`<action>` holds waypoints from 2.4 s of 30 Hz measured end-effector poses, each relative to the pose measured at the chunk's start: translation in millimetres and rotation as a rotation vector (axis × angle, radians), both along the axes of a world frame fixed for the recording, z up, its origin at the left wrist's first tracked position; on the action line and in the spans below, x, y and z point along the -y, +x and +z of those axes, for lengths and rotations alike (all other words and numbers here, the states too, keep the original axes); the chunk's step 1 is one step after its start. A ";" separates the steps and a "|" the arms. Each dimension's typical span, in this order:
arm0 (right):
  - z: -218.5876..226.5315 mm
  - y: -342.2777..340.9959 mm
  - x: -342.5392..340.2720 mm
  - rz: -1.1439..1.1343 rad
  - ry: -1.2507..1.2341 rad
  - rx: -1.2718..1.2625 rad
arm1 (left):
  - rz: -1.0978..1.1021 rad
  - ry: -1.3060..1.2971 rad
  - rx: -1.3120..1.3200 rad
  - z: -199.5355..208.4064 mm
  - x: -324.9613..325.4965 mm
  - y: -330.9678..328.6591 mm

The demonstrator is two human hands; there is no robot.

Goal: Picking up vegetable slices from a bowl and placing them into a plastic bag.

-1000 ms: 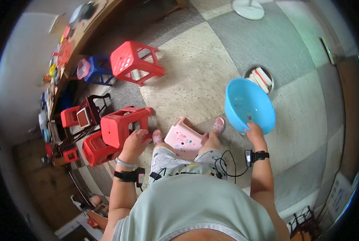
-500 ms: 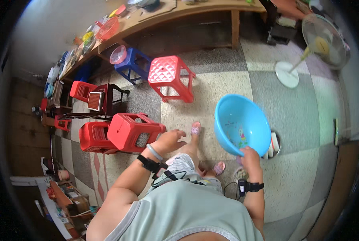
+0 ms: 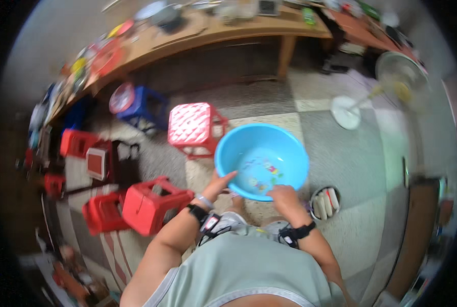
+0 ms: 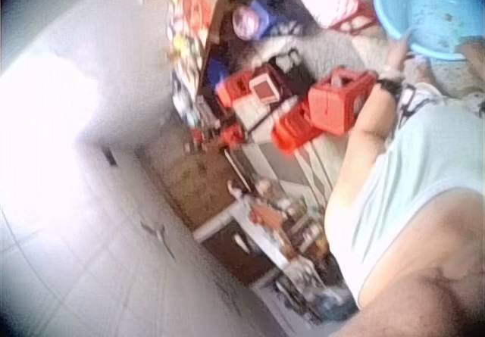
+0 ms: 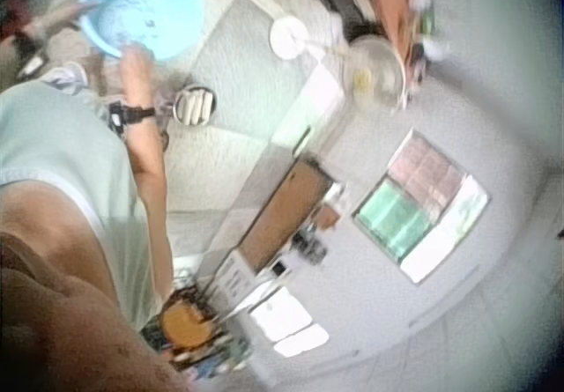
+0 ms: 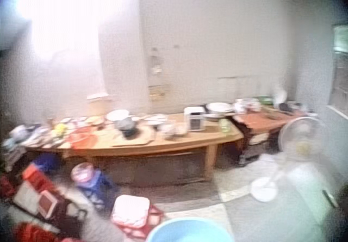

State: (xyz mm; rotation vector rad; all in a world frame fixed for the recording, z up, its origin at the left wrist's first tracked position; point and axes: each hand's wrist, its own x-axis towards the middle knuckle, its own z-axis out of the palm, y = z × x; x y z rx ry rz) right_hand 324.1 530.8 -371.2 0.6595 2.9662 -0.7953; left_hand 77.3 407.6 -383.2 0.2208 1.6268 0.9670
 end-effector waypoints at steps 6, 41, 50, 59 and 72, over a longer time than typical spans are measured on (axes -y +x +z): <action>11.7 -3.2 -46.3 0.028 -0.124 0.073 | 0.075 -0.030 0.261 -13.7 -40.0 -6.2; -318.9 282.7 -912.5 -1.642 -0.102 -0.803 | 0.120 -0.187 -0.081 -153.3 -381.2 167.0; -323.1 292.6 -912.0 -1.654 0.025 -0.652 | 0.205 -0.181 -0.083 -157.9 -393.0 159.6; -327.0 331.7 -940.3 -1.408 -0.109 -0.684 | 0.166 -0.192 -0.079 -178.0 -396.0 154.5; -361.2 402.6 -958.0 -1.303 0.082 -0.405 | 0.111 -0.165 -0.059 -188.6 -420.7 168.4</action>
